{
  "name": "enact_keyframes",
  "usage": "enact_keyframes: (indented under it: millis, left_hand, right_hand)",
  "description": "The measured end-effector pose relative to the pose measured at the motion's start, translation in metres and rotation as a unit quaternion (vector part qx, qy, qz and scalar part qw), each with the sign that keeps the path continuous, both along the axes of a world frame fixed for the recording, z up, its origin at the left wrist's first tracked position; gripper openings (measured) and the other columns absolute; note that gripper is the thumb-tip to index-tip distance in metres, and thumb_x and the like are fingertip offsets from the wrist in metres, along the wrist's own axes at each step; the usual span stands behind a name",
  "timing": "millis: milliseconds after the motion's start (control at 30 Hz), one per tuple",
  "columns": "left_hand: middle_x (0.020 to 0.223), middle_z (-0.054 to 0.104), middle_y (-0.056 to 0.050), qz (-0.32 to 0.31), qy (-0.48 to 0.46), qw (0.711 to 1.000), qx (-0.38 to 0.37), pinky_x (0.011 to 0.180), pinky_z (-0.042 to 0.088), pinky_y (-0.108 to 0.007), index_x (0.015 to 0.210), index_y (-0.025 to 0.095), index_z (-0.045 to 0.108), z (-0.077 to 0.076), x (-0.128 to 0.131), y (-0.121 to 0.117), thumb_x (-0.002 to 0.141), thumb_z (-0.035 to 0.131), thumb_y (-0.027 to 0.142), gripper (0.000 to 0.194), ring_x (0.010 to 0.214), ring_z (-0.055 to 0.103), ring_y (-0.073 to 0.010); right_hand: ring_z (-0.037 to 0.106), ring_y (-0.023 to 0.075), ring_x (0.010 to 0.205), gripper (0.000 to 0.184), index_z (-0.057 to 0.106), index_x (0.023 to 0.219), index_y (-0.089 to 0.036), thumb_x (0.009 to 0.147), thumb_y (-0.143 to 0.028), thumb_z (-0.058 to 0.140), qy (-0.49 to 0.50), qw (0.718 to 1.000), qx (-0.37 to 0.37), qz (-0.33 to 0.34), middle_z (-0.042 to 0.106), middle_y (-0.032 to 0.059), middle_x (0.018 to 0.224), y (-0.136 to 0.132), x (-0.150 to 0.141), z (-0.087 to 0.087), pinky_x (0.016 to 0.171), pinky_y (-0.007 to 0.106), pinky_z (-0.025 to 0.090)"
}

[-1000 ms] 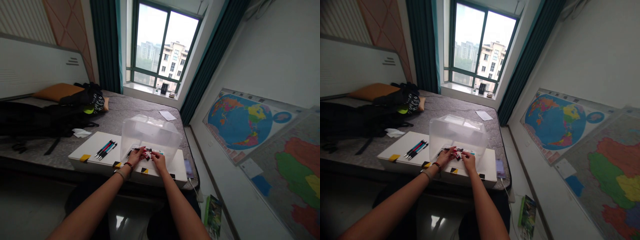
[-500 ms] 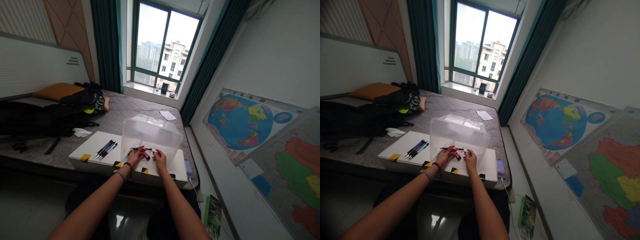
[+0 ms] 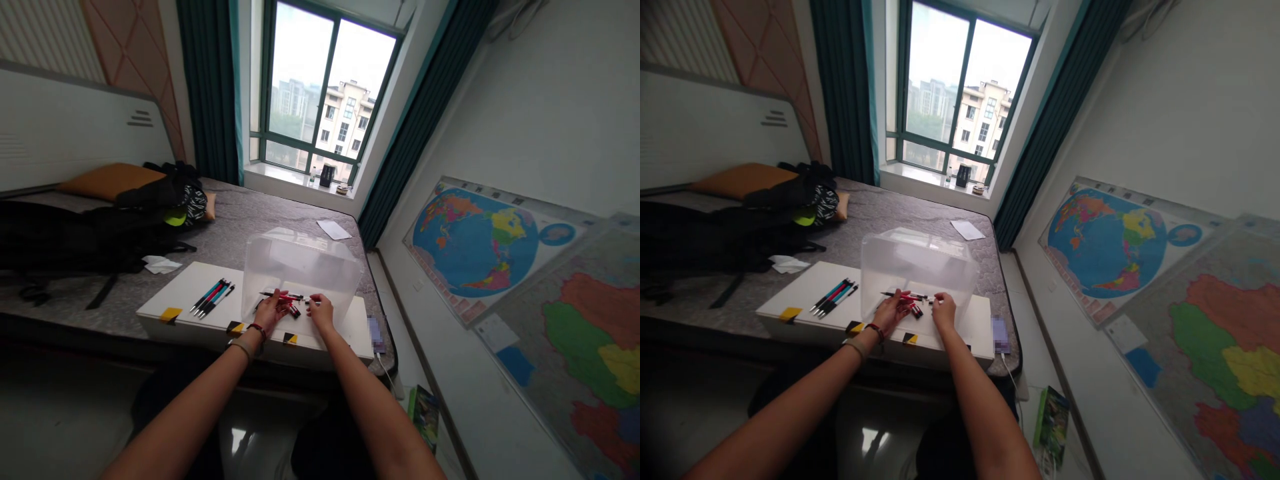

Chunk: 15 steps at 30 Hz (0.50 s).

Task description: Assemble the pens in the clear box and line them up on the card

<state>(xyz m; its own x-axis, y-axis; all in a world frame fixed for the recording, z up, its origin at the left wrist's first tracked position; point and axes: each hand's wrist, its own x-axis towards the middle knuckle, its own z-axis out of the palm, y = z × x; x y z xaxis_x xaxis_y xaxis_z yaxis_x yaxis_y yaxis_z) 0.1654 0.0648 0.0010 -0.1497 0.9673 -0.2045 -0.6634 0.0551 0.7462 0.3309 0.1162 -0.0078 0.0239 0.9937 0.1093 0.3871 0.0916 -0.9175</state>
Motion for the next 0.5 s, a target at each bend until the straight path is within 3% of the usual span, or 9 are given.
enact_keyframes:
  millis: [100,167,233,300,400,500]
  left_hand:
    - [0.079,0.070,-0.010,-0.001,0.006,1.000,-0.007,0.063,0.054,-0.024,0.105,0.009,0.064,0.001,0.001,0.000,0.084,0.062,0.047,0.044,0.060,0.063,-0.0104]
    - [0.078,0.069,-0.010,0.000,0.013,1.000,-0.005,0.063,0.054,-0.024,0.104,0.009,0.065,0.000,0.001,0.000,0.083,0.063,0.048,0.045,0.059,0.062,-0.0104]
    - [0.079,0.070,-0.010,0.000,0.020,1.000,0.001,0.063,0.054,-0.025,0.104,0.009,0.065,-0.001,0.001,0.001,0.082,0.063,0.049,0.045,0.060,0.062,-0.0104]
    - [0.080,0.069,-0.009,-0.004,0.025,1.000,0.003,0.064,0.054,-0.025,0.104,0.010,0.065,-0.004,0.001,0.002,0.082,0.064,0.048,0.044,0.061,0.062,-0.0102]
    - [0.077,0.069,-0.007,-0.010,0.025,1.000,-0.002,0.065,0.053,-0.024,0.102,0.010,0.066,-0.009,0.000,0.005,0.081,0.065,0.046,0.041,0.060,0.062,-0.0095]
    - [0.074,0.068,-0.007,-0.022,0.020,1.000,-0.001,0.064,0.053,-0.023,0.096,0.011,0.066,-0.010,-0.001,0.006,0.082,0.065,0.043,0.035,0.058,0.061,-0.0096]
  right_hand:
    - [0.065,0.0189,0.088,0.021,0.069,0.090,-0.017,0.077,-0.017,0.052,-0.167,0.983,0.080,-0.015,0.070,0.0090,0.093,0.014,0.005,0.024,0.080,0.031,0.052]
    - [0.066,0.0207,0.087,0.019,0.071,0.086,-0.017,0.078,-0.014,0.054,-0.279,0.958,0.045,0.035,0.071,0.0109,0.090,0.028,0.007,0.045,0.082,0.032,0.050]
    - [0.067,0.0239,0.085,0.014,0.073,0.081,-0.015,0.075,-0.012,0.060,-0.390,0.917,-0.003,0.090,0.072,0.0155,0.087,0.044,0.006,0.066,0.078,0.034,0.050]
    - [0.068,0.0272,0.088,0.012,0.074,0.083,-0.014,0.073,-0.013,0.067,-0.473,0.869,0.009,0.145,0.071,0.0190,0.090,0.056,0.004,0.081,0.078,0.036,0.050]
    - [0.068,0.0285,0.092,0.015,0.074,0.087,-0.013,0.073,-0.015,0.072,-0.507,0.844,0.031,0.172,0.071,0.0204,0.093,0.060,-0.001,0.089,0.080,0.037,0.050]
    - [0.069,0.0284,0.092,0.015,0.075,0.087,-0.013,0.073,-0.012,0.071,-0.526,0.828,0.043,0.188,0.072,0.0209,0.094,0.051,-0.005,0.084,0.081,0.037,0.051]
